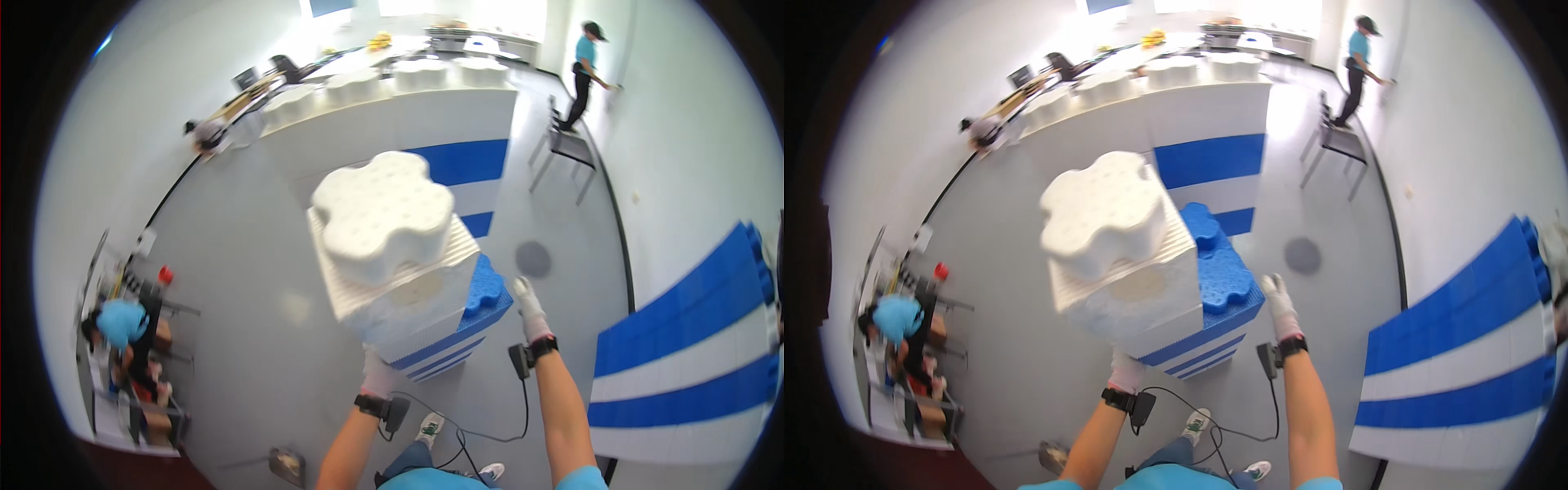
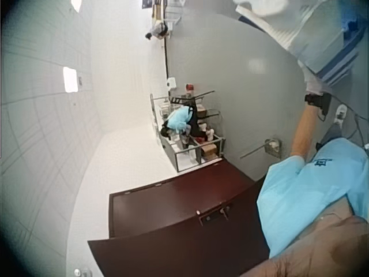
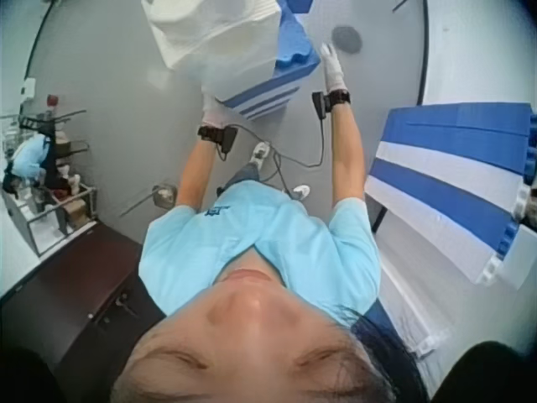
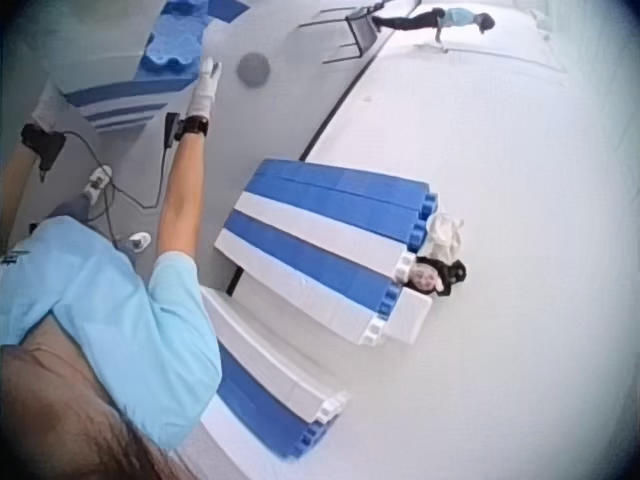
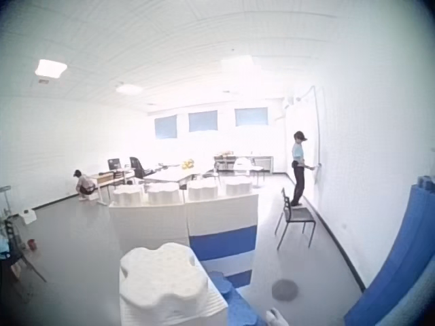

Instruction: Sweep the floor using a broom and dustpan.

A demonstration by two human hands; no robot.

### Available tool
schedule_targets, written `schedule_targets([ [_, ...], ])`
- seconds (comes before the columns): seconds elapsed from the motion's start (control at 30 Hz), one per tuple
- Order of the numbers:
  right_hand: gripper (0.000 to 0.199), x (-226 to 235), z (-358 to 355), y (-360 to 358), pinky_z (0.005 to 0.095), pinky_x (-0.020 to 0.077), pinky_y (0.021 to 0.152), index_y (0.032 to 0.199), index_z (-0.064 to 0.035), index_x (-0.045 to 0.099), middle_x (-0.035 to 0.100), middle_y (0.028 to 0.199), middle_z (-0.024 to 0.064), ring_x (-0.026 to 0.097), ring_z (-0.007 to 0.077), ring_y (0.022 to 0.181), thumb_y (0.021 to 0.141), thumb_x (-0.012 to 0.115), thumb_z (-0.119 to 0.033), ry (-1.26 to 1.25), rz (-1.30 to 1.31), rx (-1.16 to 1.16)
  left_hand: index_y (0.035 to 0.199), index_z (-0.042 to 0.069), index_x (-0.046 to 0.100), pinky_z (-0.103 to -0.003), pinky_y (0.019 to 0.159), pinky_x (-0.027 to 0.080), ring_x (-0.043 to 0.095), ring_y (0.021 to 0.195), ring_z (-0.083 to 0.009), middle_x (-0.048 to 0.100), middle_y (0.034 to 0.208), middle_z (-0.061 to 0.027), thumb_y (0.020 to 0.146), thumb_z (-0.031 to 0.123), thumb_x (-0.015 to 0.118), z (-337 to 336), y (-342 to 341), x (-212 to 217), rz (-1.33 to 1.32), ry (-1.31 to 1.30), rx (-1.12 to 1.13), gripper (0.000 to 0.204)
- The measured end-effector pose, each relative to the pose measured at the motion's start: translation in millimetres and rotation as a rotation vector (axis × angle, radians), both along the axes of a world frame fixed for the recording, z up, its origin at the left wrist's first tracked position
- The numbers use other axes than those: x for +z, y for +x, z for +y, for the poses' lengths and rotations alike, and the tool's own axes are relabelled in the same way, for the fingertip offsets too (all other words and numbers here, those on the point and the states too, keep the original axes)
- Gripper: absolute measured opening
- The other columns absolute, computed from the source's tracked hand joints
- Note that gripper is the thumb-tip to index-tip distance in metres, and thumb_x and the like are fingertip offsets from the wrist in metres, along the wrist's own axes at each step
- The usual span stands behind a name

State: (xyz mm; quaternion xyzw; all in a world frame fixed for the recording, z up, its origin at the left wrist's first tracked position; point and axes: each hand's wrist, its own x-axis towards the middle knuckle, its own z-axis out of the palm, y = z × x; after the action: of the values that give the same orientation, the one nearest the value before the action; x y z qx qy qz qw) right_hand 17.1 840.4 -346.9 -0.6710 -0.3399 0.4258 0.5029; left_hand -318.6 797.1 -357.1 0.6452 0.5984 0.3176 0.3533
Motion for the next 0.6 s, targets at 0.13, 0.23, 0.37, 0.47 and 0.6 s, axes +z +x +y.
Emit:
schedule_targets([
  [0.13,0.065,-23.0,8.3,-25.4,0.0337,0.0306,0.104,0.133,-0.0079,0.045,0.052,0.128,0.0143,0.043,0.0222,0.123,0.086,0.052,-0.053,0.133,0.065,0.062,0.116,0.008,0.056,-0.042,0.08,0.049,0.06,0.1,-0.0306,0.06,0.114,-0.012,0.088,0.024,0.05,11.2,-28.6,-31.5,0.754,-0.055,-0.262,0.033],
  [0.23,0.064,-24.8,-7.8,-32.0,0.0332,0.0315,0.104,0.134,-0.0083,0.043,0.049,0.131,0.0159,0.043,0.0249,0.125,0.087,0.051,-0.051,0.146,-0.062,0.06,0.113,0.008,0.059,-0.043,0.078,0.05,0.061,0.098,-0.0318,0.062,0.111,-0.0125,0.087,0.019,0.05,16.3,-56.9,-62.8,1.142,-0.067,-0.46,0.03],
  [0.37,0.069,-18.9,-44.8,-50.6,0.0339,0.029,0.106,0.136,-0.0046,0.038,0.044,0.136,0.0182,0.04,0.0301,0.128,0.086,0.052,-0.05,0.096,-0.037,-0.082,0.112,0.007,0.061,-0.042,0.077,0.051,0.062,0.091,-0.0332,0.063,0.108,-0.0136,0.084,0.016,0.052,18.3,-73.3,-73.6,0.967,0.332,-0.37,0.031],
  [0.47,0.073,-15.5,-85.8,-60.0,0.035,0.0258,0.108,0.137,-0.0037,0.036,0.039,0.138,0.0202,0.034,0.0312,0.131,0.085,0.053,-0.052,0.082,0.07,-0.206,0.111,0.007,0.061,-0.042,0.077,0.051,0.062,0.091,-0.0332,0.063,0.108,-0.0137,0.083,0.015,0.053,16.1,-68.9,-54.1,0.727,0.415,-0.416,0.03],
  [0.6,0.072,-4.5,-135.5,-71.4,0.036,0.0231,0.11,0.138,-0.0016,0.033,0.035,0.14,0.0213,0.029,0.0313,0.133,0.086,0.052,-0.049,0.032,0.061,-0.413,0.111,0.007,0.061,-0.042,0.077,0.051,0.062,0.092,-0.0333,0.063,0.107,-0.0138,0.082,0.015,0.053,16.6,-33.4,-21.2,0.643,0.496,-0.647,0.03],
])
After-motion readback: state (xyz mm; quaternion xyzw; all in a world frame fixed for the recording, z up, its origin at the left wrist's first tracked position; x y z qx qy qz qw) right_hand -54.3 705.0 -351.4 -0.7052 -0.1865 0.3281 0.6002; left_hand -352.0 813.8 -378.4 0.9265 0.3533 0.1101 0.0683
